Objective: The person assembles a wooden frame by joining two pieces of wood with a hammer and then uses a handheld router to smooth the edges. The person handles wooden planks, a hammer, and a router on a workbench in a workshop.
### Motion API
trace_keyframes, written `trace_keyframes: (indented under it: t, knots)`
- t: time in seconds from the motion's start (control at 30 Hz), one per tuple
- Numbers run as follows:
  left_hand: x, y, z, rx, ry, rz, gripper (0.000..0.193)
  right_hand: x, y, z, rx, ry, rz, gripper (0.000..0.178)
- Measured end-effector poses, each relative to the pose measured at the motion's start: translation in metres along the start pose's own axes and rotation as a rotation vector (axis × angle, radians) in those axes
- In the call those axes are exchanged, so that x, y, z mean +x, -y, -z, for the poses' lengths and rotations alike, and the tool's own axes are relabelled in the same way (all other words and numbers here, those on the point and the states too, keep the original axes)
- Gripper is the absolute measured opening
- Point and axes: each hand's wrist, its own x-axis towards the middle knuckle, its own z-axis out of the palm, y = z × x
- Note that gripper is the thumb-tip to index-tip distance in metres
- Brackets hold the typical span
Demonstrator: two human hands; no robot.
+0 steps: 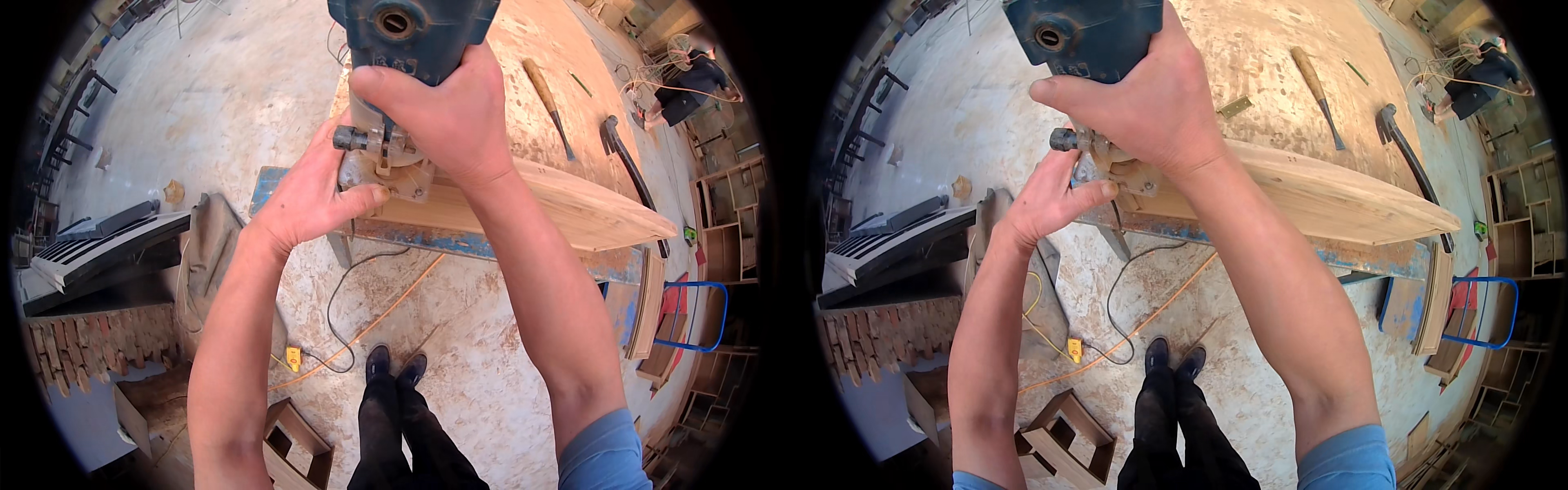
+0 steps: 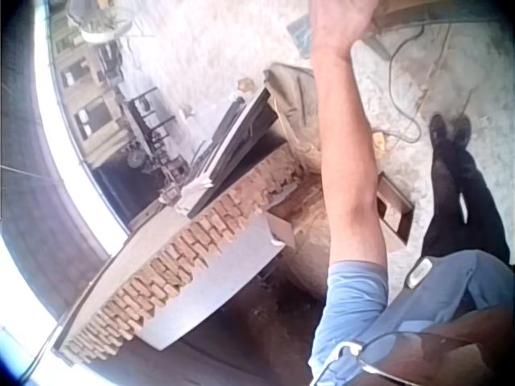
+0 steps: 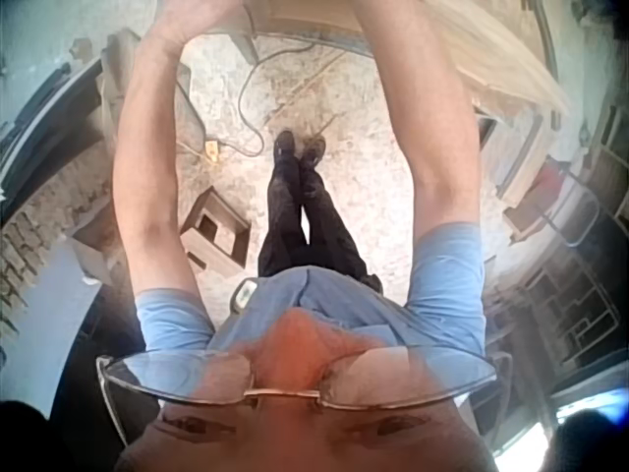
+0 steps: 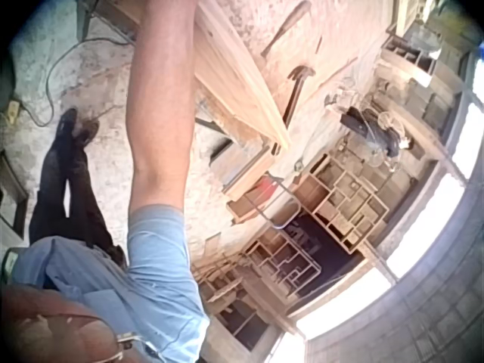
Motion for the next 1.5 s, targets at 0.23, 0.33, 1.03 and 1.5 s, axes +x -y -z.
trace_keyframes:
  t: [0.23,0.33,1.03,1.5]
  knots:
    - [0.002,0.014,-0.008,0.143,-0.021,-0.032,0.117,-0.014,0.009,0.014,-0.189,-0.176,0.001,0.031]
    - [0.003,0.015,-0.01,0.188,-0.042,-0.085,0.118,-0.019,0.005,0.028,-0.15,-0.126,-0.131,0.029]
    - [0.005,-0.008,-0.021,0.675,-0.157,-0.127,0.082,-0.021,0.003,0.044,-0.306,-0.212,-0.059,0.037]
    - [0.009,-0.002,-0.025,0.584,-0.134,-0.262,0.075,-0.013,0.008,0.045,-0.065,-0.054,-0.006,0.048]
